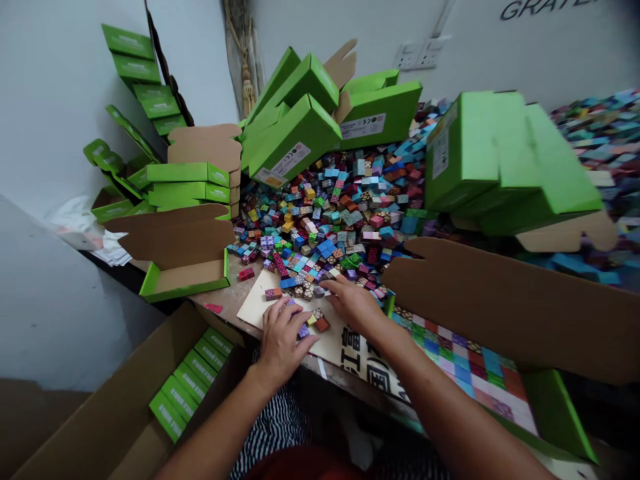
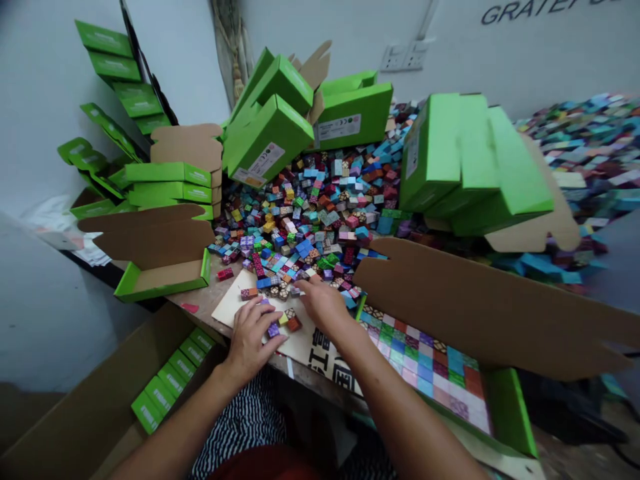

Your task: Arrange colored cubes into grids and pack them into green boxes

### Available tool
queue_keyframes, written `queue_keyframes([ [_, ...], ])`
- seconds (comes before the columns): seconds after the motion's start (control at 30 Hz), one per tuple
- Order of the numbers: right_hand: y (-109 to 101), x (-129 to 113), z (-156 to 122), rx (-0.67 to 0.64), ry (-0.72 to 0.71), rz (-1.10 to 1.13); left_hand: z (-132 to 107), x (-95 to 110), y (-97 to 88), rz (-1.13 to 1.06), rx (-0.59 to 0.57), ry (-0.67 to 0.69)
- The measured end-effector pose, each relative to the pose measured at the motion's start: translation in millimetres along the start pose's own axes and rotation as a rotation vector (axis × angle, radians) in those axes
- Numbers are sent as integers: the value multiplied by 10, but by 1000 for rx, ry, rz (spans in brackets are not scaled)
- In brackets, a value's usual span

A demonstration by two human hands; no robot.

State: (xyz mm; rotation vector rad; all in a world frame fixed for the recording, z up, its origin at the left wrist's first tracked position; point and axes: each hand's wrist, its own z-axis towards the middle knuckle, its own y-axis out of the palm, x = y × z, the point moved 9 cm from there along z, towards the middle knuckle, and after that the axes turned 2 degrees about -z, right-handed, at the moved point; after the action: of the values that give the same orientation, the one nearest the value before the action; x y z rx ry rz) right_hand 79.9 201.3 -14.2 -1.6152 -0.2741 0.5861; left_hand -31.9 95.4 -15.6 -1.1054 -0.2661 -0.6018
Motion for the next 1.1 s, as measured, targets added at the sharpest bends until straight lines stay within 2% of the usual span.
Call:
queue_keyframes([
  [0.13, 18, -84, 62, -66, 5, -85, 44, 65, 105, -4, -21, 7],
  [0.33, -54, -55, -254, -58, -89, -149, 42, 36, 91, -38, 4, -14],
  [0.43, -59, -104, -401, -102, -116, -84, 47, 36, 91, -50, 7, -35],
  [0.53, 66, -184, -471, -168, -148, 20, 70, 55, 103, -60, -2, -43],
  [0.63, 186, -156, -471, -132, -121, 135, 100, 65, 121, -65, -23, -47],
  [0.77, 227, -98, -448, -39, -106, 191, 129, 61, 153, -67, -43, -42],
  [0.97, 217, -134, -306, -172, -127, 75, 144, 62, 183, -67, -60, -9],
  [1.1, 175, -148, -263, -213, -137, 78, 177, -10, 74, -50, 12, -74],
])
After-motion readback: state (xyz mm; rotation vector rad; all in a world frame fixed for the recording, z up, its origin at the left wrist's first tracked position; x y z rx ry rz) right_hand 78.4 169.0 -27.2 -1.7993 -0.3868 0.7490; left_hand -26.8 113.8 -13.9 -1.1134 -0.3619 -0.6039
